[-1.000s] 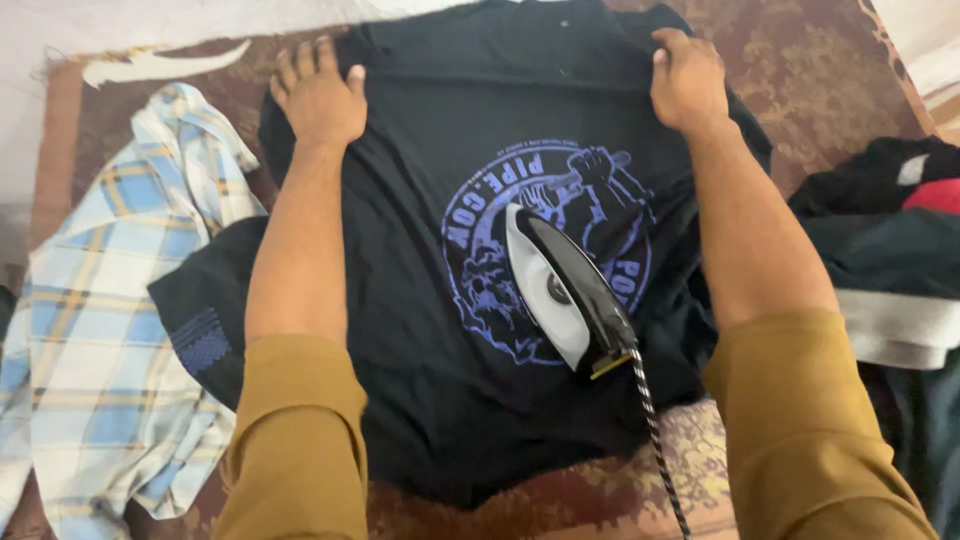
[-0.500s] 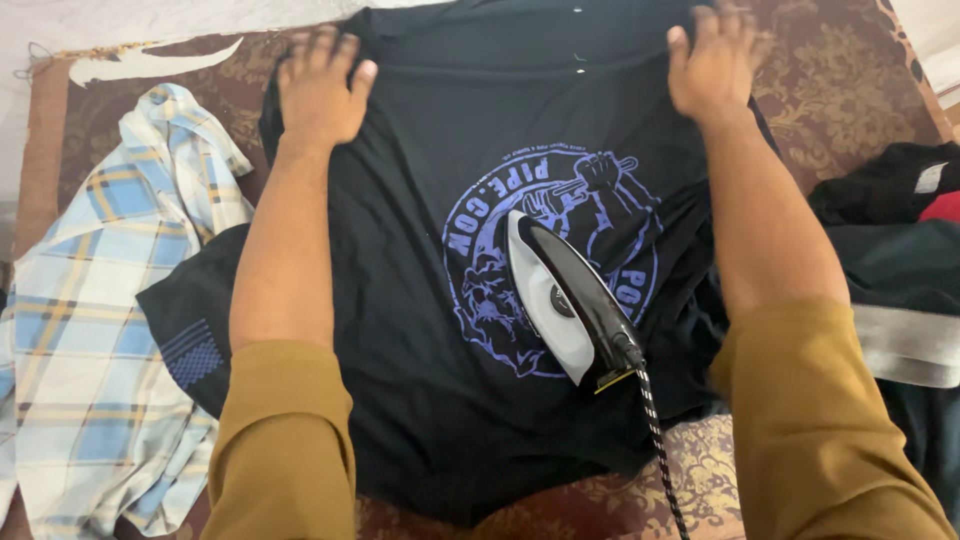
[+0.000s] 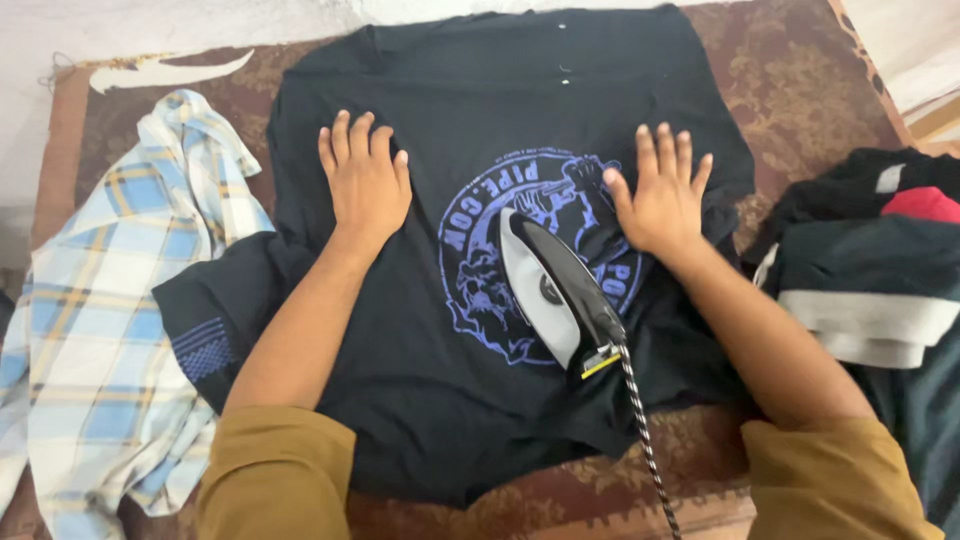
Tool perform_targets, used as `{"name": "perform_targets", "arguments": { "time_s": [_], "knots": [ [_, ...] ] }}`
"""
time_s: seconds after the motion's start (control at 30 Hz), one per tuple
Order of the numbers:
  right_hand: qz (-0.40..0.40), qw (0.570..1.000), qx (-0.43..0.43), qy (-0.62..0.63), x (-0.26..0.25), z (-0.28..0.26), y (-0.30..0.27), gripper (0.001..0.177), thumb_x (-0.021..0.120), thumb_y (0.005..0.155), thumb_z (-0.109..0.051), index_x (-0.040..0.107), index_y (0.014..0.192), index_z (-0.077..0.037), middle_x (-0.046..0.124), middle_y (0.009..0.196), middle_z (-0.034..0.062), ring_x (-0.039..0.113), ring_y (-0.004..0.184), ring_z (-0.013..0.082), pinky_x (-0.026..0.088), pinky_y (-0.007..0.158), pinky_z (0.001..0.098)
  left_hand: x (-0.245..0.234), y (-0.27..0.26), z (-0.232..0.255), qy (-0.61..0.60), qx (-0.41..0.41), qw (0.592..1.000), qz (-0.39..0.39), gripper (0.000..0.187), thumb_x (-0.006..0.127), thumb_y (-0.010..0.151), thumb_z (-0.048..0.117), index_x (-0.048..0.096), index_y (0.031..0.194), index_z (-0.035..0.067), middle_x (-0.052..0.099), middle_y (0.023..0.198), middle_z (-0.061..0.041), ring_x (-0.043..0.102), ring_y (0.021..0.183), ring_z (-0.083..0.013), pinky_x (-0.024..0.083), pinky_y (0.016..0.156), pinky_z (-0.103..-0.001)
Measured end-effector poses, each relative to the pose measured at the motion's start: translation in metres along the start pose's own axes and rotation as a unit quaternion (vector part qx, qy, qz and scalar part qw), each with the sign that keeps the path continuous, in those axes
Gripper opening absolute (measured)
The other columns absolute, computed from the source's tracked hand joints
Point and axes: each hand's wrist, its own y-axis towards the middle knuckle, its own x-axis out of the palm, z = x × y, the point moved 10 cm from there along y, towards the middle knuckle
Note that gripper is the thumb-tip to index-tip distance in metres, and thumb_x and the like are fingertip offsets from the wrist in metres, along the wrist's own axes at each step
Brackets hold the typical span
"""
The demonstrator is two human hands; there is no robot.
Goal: The person irons a light blue and white plaid shirt on a patterned ironing board, smoothing the sleeves and body. Then the person irons a black t-shirt with a graphic print, moving the iron over the front and sides.
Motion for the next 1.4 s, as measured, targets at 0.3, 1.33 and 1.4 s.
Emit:
{"name": "perform_targets", "arguments": {
  "time_s": [0.3,1.33,1.4],
  "knots": [
    [-0.032,0.999,0.032,-0.003,-0.027,0.035,-0.078,0.081,0.044,0.102,-0.059,0.035,0.159,-0.002,0.034,0.163,0.0229,0.022,0.152,0.0474,0.007,0.117,0.0739,-0.020,-0.050,-0.022,-0.008,-0.054,0.994,-0.092,0.056,0.064,0.103,0.042,0.060,0.138,-0.001,0.050,0.151,-0.024,0.040,0.145,-0.0455,0.027,0.120,-0.060],
    [-0.351,0.711,0.120,0.597,-0.050,-0.140,-0.143,0.078,0.065,0.091,-0.006,0.027,0.159,-0.012,0.066,0.086,0.0112,0.071,0.071,0.0182,0.060,0.065,0.0329,-0.068,-0.183,0.233,-0.317,0.279,0.750,-0.510,0.057,0.075,0.079,0.048,0.070,0.130,0.022,0.074,0.090,-0.005,0.072,0.080,-0.0290,0.053,0.068,-0.045],
    [-0.389,0.674,0.100,0.620,-0.049,-0.153,-0.153,0.079,0.065,0.090,-0.006,0.026,0.158,-0.012,0.067,0.090,0.0104,0.071,0.073,0.0185,0.061,0.068,0.0336,-0.078,-0.185,0.240,-0.339,0.311,0.752,-0.473,0.056,0.077,0.078,0.048,0.072,0.127,0.021,0.074,0.092,-0.006,0.071,0.081,-0.0300,0.054,0.067,-0.044]
  ]
}}
